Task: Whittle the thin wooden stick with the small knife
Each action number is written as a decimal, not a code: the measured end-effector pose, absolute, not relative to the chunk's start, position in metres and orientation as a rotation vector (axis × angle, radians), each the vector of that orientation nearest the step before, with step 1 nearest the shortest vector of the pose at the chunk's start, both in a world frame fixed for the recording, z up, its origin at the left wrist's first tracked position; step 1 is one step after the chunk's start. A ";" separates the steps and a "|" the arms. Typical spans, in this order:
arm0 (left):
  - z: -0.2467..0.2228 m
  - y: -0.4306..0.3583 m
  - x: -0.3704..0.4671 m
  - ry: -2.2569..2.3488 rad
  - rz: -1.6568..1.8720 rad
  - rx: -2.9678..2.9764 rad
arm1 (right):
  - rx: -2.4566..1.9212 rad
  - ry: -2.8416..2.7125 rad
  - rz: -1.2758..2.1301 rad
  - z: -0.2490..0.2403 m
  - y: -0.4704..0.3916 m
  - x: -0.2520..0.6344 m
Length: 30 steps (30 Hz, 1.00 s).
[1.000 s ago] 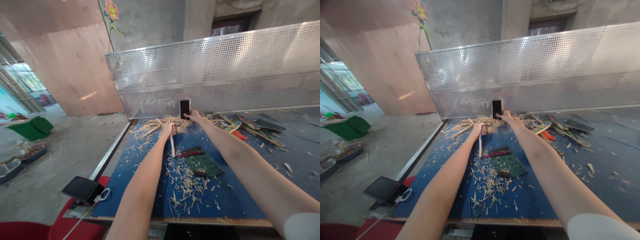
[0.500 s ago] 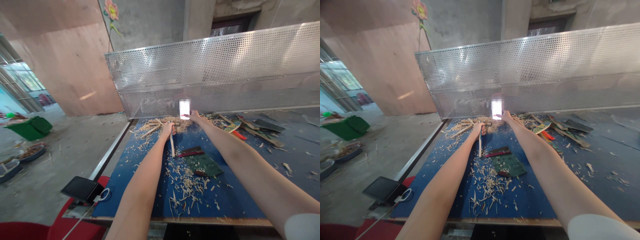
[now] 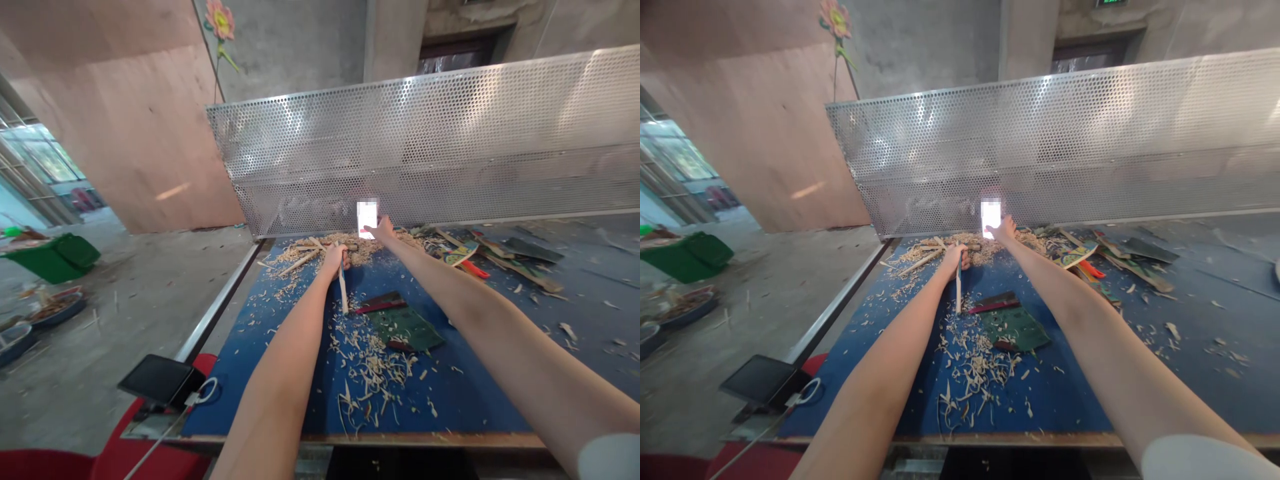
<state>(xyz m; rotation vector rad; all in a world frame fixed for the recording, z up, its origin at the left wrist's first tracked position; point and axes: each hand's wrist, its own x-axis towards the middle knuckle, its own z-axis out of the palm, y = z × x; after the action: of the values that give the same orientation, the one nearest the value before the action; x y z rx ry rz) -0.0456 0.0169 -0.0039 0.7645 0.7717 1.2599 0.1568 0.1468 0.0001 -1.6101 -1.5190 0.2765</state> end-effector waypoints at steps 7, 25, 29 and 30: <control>0.007 0.006 -0.045 0.900 1.260 0.857 | -1.745 -1.326 0.257 -0.001 0.132 0.111; 0.008 0.005 -0.043 0.910 1.269 0.821 | -1.821 -1.398 0.123 0.004 0.118 0.104; 0.008 0.004 -0.045 0.922 1.260 0.841 | -1.812 -1.448 0.121 0.008 0.110 0.110; 0.007 0.005 -0.045 0.924 1.265 0.846 | -1.809 -1.463 0.118 0.009 0.107 0.113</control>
<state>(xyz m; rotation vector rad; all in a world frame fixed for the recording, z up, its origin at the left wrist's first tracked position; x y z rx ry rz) -0.0455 0.0047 0.0073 0.8461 0.9243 1.2651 0.1130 0.1070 0.0091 -1.8090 -1.4633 0.1185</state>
